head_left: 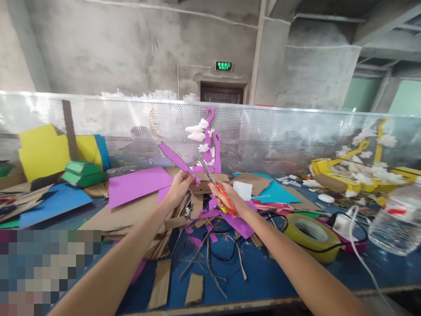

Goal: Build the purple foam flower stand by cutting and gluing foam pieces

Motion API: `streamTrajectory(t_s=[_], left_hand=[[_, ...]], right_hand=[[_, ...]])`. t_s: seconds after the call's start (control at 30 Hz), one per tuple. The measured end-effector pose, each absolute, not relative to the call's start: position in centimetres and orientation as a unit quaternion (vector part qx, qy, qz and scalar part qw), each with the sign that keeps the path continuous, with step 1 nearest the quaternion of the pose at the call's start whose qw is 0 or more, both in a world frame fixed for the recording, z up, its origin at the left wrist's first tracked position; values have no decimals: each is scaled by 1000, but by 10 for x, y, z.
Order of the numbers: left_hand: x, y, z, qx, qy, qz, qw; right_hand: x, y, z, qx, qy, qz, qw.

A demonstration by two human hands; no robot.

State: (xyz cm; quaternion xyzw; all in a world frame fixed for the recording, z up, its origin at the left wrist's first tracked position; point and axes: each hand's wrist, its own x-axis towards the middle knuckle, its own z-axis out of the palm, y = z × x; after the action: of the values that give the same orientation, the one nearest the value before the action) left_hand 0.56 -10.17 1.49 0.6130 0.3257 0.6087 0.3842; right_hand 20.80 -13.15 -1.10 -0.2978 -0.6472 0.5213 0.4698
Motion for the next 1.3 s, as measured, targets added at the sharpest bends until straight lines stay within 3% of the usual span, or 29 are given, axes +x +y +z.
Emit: streamTrajectory(t_s=[0.3,0.6,1.07,1.3], left_hand=[[-7,-85,7,632,330,609,348],[-4,-88,10,642,330,599,347],[5,-100,17,609,315,622,379],[7,-105,22,601,325,622,383]], right_hand=[[210,-125,-20,-321,-704,498,390],[207,-129,-16,-326,-731,438,409],[202,-135,-19,-303,-706,482,421],[202,-135,-20,-323,-728,438,417]])
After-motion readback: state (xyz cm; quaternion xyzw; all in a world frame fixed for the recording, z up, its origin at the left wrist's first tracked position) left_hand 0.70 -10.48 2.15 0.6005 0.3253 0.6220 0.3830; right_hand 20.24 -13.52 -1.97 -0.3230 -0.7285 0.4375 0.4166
